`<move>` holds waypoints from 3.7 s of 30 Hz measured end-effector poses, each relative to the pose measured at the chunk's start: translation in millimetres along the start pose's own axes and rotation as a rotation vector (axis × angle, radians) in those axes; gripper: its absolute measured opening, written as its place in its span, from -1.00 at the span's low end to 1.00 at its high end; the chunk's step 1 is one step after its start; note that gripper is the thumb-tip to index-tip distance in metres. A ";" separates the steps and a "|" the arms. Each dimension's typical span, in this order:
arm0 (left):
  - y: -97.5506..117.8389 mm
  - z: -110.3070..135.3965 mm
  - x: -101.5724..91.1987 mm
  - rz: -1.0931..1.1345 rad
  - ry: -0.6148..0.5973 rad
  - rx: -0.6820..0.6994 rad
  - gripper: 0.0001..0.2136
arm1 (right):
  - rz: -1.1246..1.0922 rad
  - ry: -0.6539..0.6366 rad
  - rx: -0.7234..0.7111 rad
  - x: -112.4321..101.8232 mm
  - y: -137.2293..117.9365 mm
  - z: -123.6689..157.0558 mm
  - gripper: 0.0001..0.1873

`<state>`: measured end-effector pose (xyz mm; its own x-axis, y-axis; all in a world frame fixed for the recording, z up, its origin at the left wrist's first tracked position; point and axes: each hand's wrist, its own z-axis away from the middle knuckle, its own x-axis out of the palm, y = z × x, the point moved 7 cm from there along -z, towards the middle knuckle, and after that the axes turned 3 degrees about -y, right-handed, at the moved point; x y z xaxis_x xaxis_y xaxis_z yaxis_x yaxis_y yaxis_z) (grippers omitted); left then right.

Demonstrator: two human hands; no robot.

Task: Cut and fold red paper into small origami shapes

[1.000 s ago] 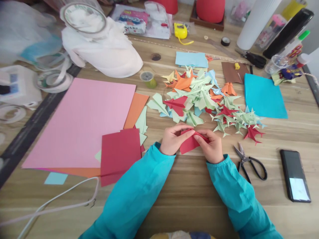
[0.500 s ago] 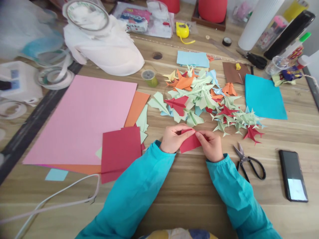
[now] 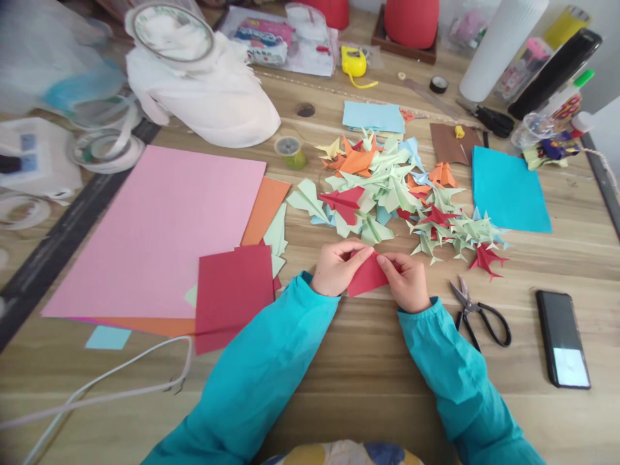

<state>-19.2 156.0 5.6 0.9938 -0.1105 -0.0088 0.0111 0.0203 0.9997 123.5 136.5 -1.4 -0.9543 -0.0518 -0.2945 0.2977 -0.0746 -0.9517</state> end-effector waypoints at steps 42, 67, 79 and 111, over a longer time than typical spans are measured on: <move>-5.6 0.4 4.5 0.115 -0.017 -0.056 -0.65 | -0.025 0.066 0.014 -4.2 5.2 0.2 -0.78; 1.3 0.6 2.5 0.004 0.012 0.068 -0.85 | -0.045 -0.004 0.012 0.5 0.8 1.1 -0.80; 2.7 0.6 3.7 -0.022 0.002 0.079 -0.86 | -0.079 0.018 -0.020 -0.8 -0.6 1.8 -0.82; -18.6 -0.5 -9.6 0.354 0.129 -0.129 -0.83 | -0.444 0.049 0.077 -2.5 12.6 2.1 -0.76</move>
<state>-28.9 157.2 -12.9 0.9442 0.0518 0.3253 -0.3293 0.1606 0.9305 129.7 133.7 -12.5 -0.9896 0.0491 0.1354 -0.1415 -0.1531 -0.9780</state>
